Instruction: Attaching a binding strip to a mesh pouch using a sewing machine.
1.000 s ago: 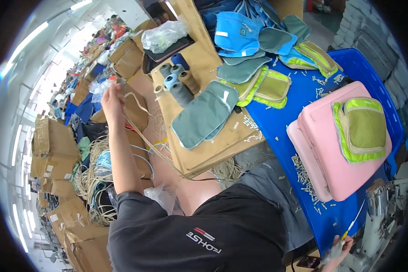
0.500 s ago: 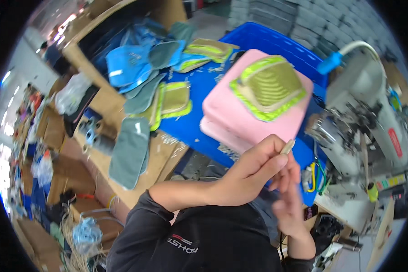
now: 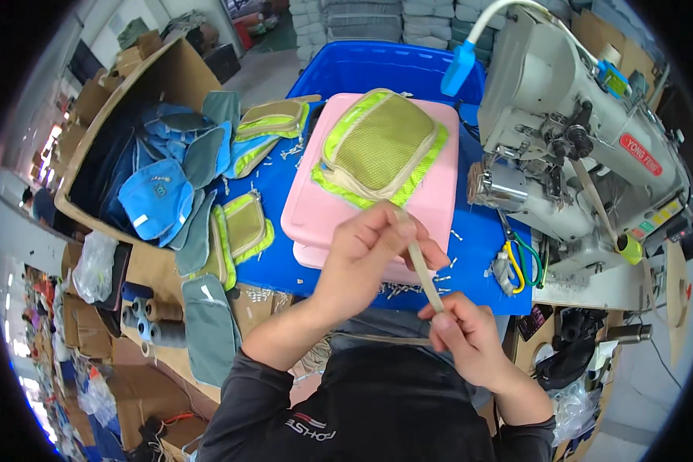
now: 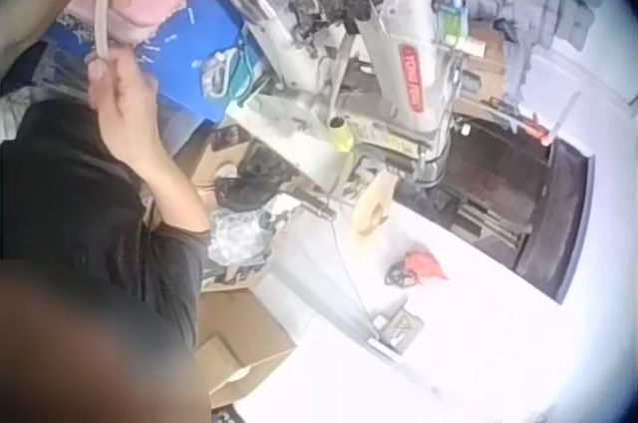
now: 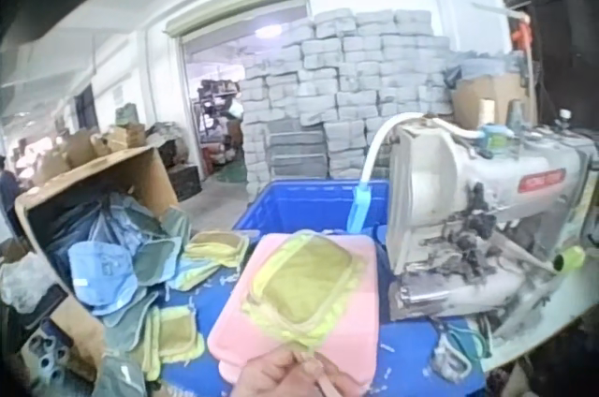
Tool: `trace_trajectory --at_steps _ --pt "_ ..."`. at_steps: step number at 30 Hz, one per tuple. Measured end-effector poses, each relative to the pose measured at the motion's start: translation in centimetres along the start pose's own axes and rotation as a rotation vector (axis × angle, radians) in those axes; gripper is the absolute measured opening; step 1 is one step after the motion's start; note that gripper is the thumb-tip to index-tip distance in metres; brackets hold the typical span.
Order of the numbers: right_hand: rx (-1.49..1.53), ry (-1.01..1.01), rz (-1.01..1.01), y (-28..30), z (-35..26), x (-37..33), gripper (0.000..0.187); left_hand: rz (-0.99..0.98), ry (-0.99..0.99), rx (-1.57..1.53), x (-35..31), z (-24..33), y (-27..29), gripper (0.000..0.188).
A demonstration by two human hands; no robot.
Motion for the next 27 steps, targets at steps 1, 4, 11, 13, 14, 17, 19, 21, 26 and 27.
trace_trajectory --at_steps 1,4,11,13,14,17,19,21,26,27 --pt "0.249 -0.05 -0.008 -0.1 0.3 0.4 0.017 -0.02 0.051 0.014 -0.3 -1.0 -0.9 0.013" --pt "0.499 -0.102 0.052 0.7 -0.2 1.7 0.017 -0.058 -0.024 0.084 0.3 -1.6 -3.2 0.012" --pt "0.386 -0.143 0.001 1.5 2.7 1.9 0.008 -0.061 0.032 0.422 1.2 -2.2 -1.4 0.013" --pt "0.388 -0.139 -0.072 1.3 3.1 1.7 0.008 -0.017 -0.126 0.557 1.6 -0.4 0.4 0.007" --pt "0.401 -0.144 -0.071 1.3 3.5 1.8 0.008 0.045 -0.17 0.77 2.6 0.8 2.4 0.008" --pt "0.494 -0.188 -0.027 2.1 5.2 2.3 0.011 -0.043 -0.546 1.665 7.9 4.6 2.1 0.029" --pt "0.534 -0.184 -0.046 1.9 5.6 2.7 0.01 -0.191 -0.391 1.702 10.1 1.5 5.8 0.053" --pt "0.563 -0.183 -0.025 2.6 6.1 3.0 0.009 -0.157 -0.049 1.808 9.7 -1.7 6.5 0.058" --pt "0.544 -0.109 0.081 4.8 6.1 2.9 0.003 -0.291 0.063 2.103 6.5 -1.8 1.4 0.061" --pt "0.539 -0.11 0.088 5.1 6.0 3.0 0.003 -0.355 0.062 2.041 7.4 -2.1 0.9 0.061"
Point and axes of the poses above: each hand's wrist, its own x-axis towards the middle knuckle, its own y-axis out of the back of the hand, z = x × y, the point moved 10 cm from there along x, towards the middle knuckle, and after that the axes turned 2 degrees about -x, right-handed, at the moved point
